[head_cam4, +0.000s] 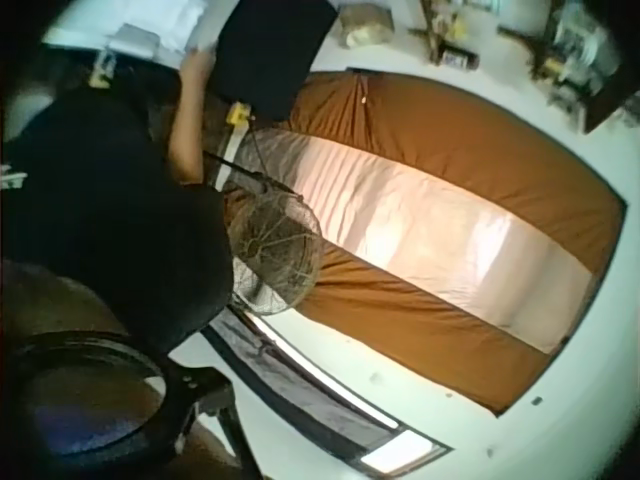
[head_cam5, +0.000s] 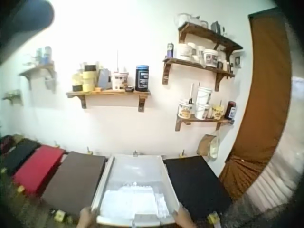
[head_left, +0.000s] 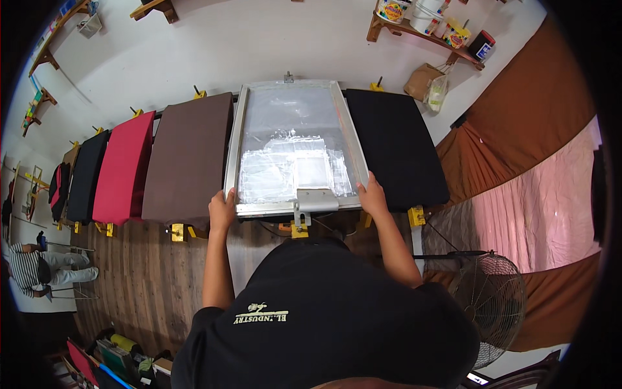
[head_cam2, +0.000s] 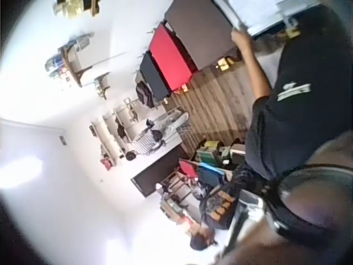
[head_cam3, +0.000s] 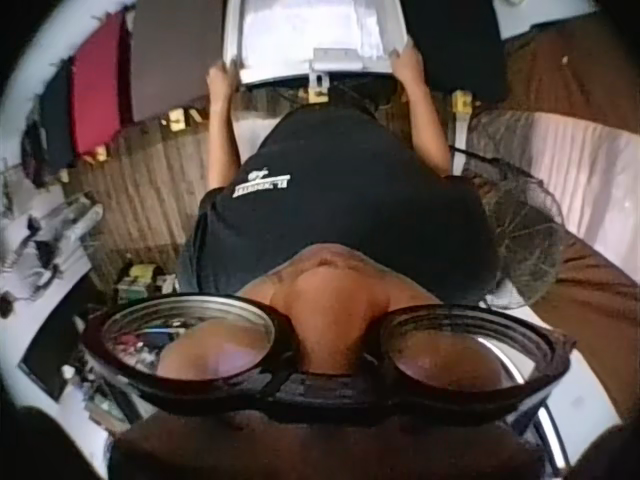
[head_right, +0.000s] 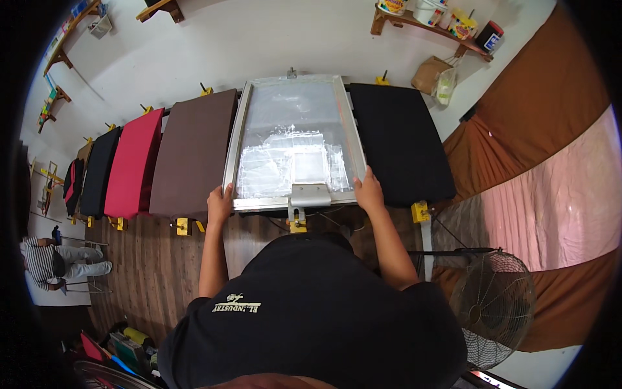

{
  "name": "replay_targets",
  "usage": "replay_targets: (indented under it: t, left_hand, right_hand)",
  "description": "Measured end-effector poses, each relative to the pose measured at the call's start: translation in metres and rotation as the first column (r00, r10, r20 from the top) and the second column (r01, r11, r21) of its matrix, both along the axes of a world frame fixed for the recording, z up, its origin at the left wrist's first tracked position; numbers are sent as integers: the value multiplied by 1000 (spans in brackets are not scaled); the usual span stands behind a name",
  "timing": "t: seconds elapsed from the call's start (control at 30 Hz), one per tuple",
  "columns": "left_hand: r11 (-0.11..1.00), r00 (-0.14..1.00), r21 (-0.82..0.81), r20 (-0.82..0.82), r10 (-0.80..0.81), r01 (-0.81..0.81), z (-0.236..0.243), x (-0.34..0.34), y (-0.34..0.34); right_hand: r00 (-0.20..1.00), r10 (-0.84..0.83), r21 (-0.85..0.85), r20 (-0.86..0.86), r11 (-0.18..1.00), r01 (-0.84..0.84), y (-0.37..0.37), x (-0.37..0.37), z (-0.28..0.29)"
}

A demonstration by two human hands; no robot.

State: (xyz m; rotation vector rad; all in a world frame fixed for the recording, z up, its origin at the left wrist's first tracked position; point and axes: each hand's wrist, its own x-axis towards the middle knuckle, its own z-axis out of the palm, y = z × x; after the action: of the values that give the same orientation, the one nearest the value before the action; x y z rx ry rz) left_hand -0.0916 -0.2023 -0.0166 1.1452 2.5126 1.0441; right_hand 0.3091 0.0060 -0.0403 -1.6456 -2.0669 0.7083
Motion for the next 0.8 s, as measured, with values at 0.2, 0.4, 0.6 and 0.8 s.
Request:
replay_targets:
  t: [0.2, 0.4, 0.6, 0.8]
  left_hand:
    - [1000, 999, -5, 33, 8, -8, -6, 2, 2]
    - [1000, 999, -10, -45, -10, 9, -41, 5, 0]
    - [999, 997, -13, -76, 30, -31, -71, 8, -4]
    - [999, 990, -23, -139, 30, -34, -84, 10, -1]
  right_hand:
    - [1000, -11, -10, -9, 1000, 10, 2, 1, -12]
    - [999, -32, -3, -40, 999, 32, -3, -3, -44]
    - [999, -13, 46, -44, 999, 15, -4, -4, -76]
    - [998, -17, 36, -61, 999, 20, -5, -7, -88]
